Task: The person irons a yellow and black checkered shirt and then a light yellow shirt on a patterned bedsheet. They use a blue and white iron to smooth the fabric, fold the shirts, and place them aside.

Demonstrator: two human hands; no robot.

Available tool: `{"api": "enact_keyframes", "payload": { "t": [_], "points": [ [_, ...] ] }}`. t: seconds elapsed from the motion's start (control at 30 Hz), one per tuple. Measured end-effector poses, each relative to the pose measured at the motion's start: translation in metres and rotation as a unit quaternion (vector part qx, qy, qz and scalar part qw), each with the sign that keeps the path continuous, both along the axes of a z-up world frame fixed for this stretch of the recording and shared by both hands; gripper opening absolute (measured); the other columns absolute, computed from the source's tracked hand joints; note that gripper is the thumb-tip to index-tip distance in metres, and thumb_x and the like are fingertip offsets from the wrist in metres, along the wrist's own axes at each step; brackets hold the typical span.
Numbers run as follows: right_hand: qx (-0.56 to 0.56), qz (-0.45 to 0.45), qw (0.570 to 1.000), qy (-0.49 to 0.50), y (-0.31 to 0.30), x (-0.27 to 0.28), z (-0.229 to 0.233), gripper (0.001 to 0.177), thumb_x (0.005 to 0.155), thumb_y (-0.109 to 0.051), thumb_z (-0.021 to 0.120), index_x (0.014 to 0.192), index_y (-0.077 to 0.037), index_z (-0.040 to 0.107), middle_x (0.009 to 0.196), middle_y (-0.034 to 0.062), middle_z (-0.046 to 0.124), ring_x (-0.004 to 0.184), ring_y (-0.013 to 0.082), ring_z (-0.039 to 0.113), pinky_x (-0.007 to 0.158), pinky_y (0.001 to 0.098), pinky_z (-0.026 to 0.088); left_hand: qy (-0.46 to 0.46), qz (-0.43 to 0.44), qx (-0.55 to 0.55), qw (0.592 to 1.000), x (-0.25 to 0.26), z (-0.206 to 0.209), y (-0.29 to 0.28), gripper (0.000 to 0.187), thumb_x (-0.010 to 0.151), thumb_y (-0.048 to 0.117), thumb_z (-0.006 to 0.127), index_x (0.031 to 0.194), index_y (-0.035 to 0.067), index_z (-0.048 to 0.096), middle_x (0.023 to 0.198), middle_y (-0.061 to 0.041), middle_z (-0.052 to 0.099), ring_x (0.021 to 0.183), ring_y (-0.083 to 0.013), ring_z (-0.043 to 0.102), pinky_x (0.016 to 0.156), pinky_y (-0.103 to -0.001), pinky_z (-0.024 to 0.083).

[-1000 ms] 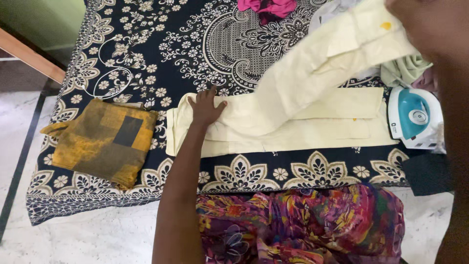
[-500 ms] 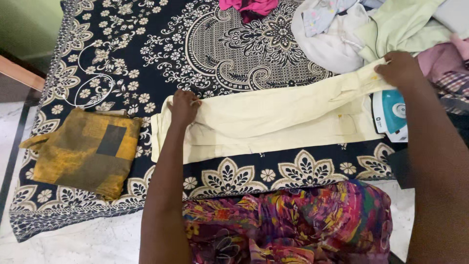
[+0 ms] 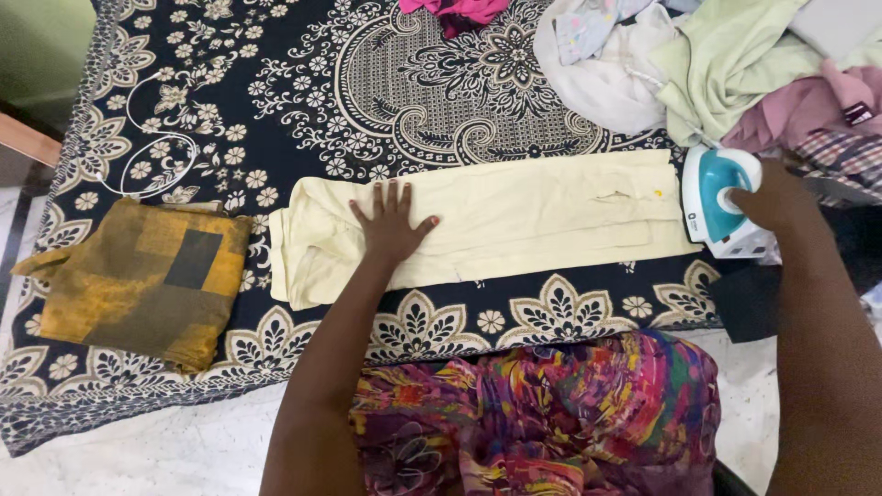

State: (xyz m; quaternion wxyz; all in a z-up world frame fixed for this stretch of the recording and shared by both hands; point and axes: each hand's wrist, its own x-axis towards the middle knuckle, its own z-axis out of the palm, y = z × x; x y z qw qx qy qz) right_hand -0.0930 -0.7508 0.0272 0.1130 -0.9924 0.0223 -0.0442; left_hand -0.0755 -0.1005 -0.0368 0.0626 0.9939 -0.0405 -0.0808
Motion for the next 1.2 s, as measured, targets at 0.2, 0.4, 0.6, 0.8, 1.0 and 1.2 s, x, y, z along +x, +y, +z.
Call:
{"api": "enact_keyframes", "payload": {
  "t": [0.2, 0.4, 0.6, 0.8, 1.0, 1.2],
  "points": [
    [-0.050, -0.060, 0.991, -0.109, 0.064, -0.036, 0.079, 0.072, 0.081, -0.023, 0.082, 0.148, -0.006, 0.060, 0.118, 0.0268, 0.072, 0.104, 0.0462, 0.069, 0.090, 0.0541, 0.053, 0.031, 0.026, -0.067, 0.997, -0.008, 0.000, 0.061, 0.114, 0.076, 0.089, 0.046, 0.164, 0.022, 0.018, 0.173, -0.010, 0.005, 0.160, -0.0278, -0.001, 0.118, -0.073, 0.001],
    [0.053, 0.041, 0.997, -0.029, 0.266, -0.019, 0.125, 0.073, 0.087, -0.024, 0.071, 0.156, -0.025, 0.051, 0.109, 0.0228, 0.074, 0.101, 0.0436, 0.069, 0.091, 0.0523, 0.052, 0.030, 0.022, -0.046, 0.998, -0.019, -0.007, 0.065, 0.136, 0.061, 0.093, 0.062, 0.165, 0.019, 0.016, 0.173, -0.012, 0.005, 0.160, -0.0291, -0.002, 0.119, -0.073, -0.001],
    [0.082, 0.166, 0.979, 0.081, 0.477, -0.005, 0.040, 0.066, 0.094, -0.024, 0.060, 0.156, -0.040, 0.040, 0.112, 0.0202, 0.068, 0.098, 0.0383, 0.070, 0.085, 0.0493, 0.056, 0.045, 0.030, -0.064, 0.996, -0.026, 0.005, 0.063, 0.151, 0.049, 0.092, 0.072, 0.165, 0.017, 0.013, 0.173, -0.014, 0.002, 0.160, -0.0315, -0.006, 0.118, -0.073, -0.002],
    [0.015, 0.114, 0.990, 0.085, 0.407, 0.021, 0.015, 0.073, 0.092, -0.015, 0.055, 0.160, -0.037, 0.037, 0.109, 0.0225, 0.069, 0.094, 0.0401, 0.070, 0.083, 0.0510, 0.057, 0.059, 0.029, -0.046, 0.997, -0.023, 0.002, 0.063, 0.154, 0.048, 0.093, 0.072, 0.165, 0.018, 0.008, 0.173, -0.012, -0.001, 0.159, -0.0316, -0.007, 0.118, -0.073, -0.002],
    [-0.019, -0.036, 0.998, 0.056, 0.272, 0.043, 0.019, 0.072, 0.091, -0.012, 0.051, 0.161, -0.029, 0.044, 0.107, 0.0278, 0.072, 0.097, 0.0444, 0.071, 0.084, 0.0549, 0.056, 0.111, 0.083, -0.033, 0.990, -0.021, 0.018, 0.045, 0.144, 0.057, 0.093, 0.063, 0.164, 0.012, 0.010, 0.173, -0.015, 0.003, 0.160, -0.0318, -0.004, 0.119, -0.072, -0.002],
    [-0.028, 0.000, 0.996, 0.083, 0.247, 0.002, 0.027, 0.074, 0.087, -0.016, 0.055, 0.158, -0.029, 0.042, 0.107, 0.0287, 0.069, 0.099, 0.0461, 0.068, 0.088, 0.0551, 0.053, -0.009, 0.141, -0.017, 0.990, -0.034, 0.003, 0.013, 0.131, 0.083, 0.093, 0.041, 0.161, -0.008, 0.012, 0.169, -0.027, 0.010, 0.159, -0.0379, 0.002, 0.122, -0.067, 0.000]
  ]
}}
